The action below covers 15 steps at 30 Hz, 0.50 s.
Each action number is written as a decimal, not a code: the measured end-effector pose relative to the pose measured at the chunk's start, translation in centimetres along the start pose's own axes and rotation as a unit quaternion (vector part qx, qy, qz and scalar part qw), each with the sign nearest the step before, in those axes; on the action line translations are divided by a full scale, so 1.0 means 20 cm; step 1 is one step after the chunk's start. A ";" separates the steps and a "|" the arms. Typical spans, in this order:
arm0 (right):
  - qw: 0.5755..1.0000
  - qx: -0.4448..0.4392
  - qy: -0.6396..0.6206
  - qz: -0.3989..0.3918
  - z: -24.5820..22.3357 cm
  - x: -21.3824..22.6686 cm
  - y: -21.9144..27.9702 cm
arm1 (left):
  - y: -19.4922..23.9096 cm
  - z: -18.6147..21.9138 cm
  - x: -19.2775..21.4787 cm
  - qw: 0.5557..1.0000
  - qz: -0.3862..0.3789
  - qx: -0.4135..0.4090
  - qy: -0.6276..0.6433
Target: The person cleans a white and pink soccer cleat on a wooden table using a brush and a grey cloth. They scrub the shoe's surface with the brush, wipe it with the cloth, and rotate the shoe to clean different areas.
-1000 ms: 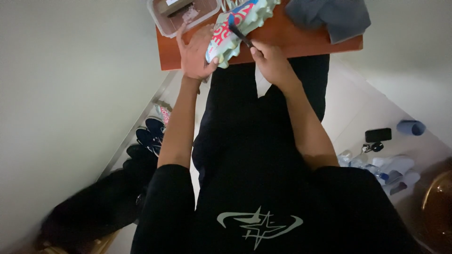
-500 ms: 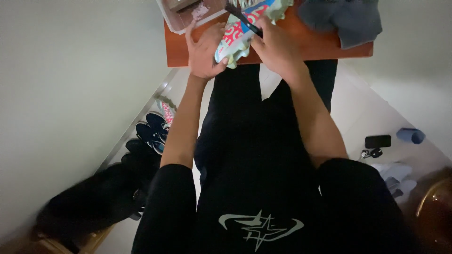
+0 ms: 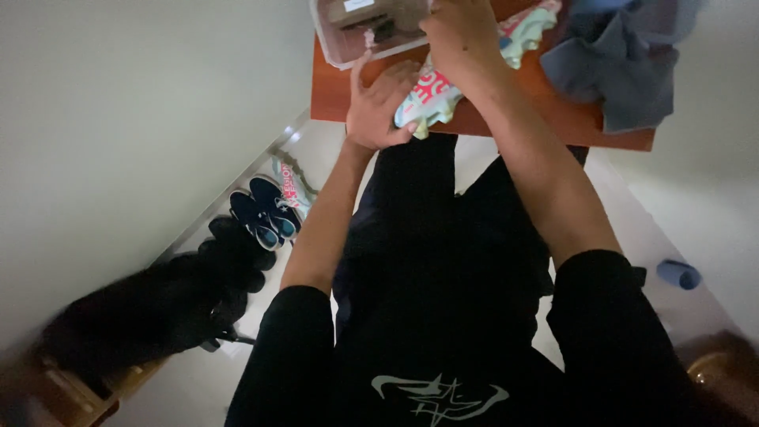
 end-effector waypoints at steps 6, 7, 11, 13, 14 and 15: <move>0.989 -0.044 -0.094 -0.106 -0.04 0.07 -0.04 | 0.01 -0.01 -0.03 1.000 -0.014 -0.001 0.009; 0.989 -0.045 -0.095 -0.108 -0.04 0.08 -0.04 | 0.01 -0.01 -0.03 1.000 -0.016 0.000 0.010; 0.994 -0.017 -0.064 -0.092 -0.03 0.06 -0.03 | 0.00 0.00 0.01 1.000 -0.011 0.001 0.023; 0.998 0.001 -0.051 -0.045 -0.02 0.08 -0.02 | -0.01 0.00 0.01 0.999 -0.020 0.002 0.029; 0.996 0.005 -0.064 -0.060 -0.02 0.08 -0.01 | 0.00 0.00 0.01 1.000 -0.009 -0.002 0.024; 0.994 0.004 -0.076 -0.077 -0.01 0.08 0.02 | 0.00 0.01 0.00 1.000 0.001 -0.008 0.022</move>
Point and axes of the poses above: each hand's wrist, its own y-axis away from the middle knuckle, its own x-axis out of the back of the hand, z = x × y, the point moved 7 cm from there along -y, towards the middle knuckle, and after that the axes turned 2 degrees about -z, right-handed, at the moved point
